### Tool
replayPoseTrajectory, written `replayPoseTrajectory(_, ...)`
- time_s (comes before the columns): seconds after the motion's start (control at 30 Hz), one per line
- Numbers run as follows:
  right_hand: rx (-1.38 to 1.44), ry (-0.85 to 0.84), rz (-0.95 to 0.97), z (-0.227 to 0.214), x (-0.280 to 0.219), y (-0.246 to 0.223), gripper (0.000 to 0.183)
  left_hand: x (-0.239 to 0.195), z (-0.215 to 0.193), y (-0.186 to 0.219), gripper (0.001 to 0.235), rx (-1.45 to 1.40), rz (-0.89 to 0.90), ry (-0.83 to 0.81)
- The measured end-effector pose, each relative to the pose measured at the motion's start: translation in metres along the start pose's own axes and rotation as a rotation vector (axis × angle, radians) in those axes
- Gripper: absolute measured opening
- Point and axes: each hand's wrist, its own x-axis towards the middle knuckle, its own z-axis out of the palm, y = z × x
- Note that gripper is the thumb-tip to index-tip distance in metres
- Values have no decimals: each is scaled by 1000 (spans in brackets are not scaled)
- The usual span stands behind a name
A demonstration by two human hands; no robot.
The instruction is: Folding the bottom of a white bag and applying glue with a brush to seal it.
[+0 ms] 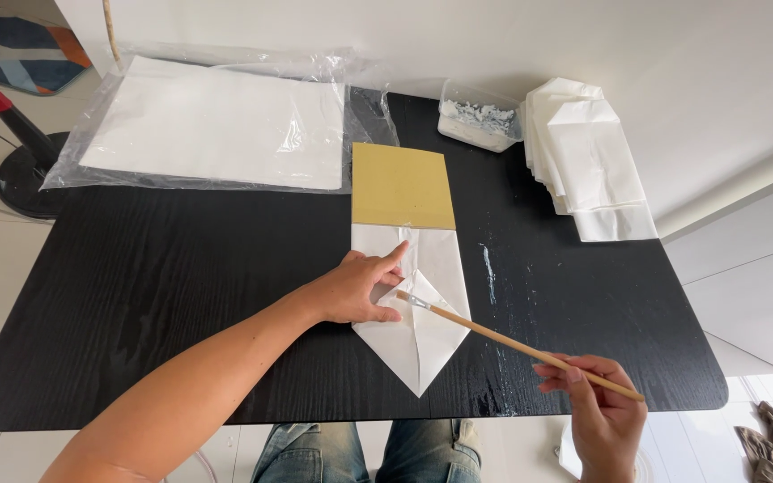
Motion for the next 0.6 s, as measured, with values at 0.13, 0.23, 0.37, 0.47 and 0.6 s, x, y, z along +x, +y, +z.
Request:
replayPoseTrajectory(0.13,12,-7,16,1,6,6,14,0,0,-1,121,12,7,-15)
replayPoseTrajectory(0.23,-41,19,53,1,9,0,13,0,0,-1,122,23,23,-6)
replayPoseTrajectory(0.37,-8,13,26,-4,13,1,8,-1,-2,2,121,24,7,-14)
replayPoseTrajectory(0.47,-16,22,42,-8,16,1,8,-1,-2,2,120,19,-4,-24)
replayPoseTrajectory(0.6,4,38,56,-13,21,5,9,0,-2,1,121,27,-4,-29)
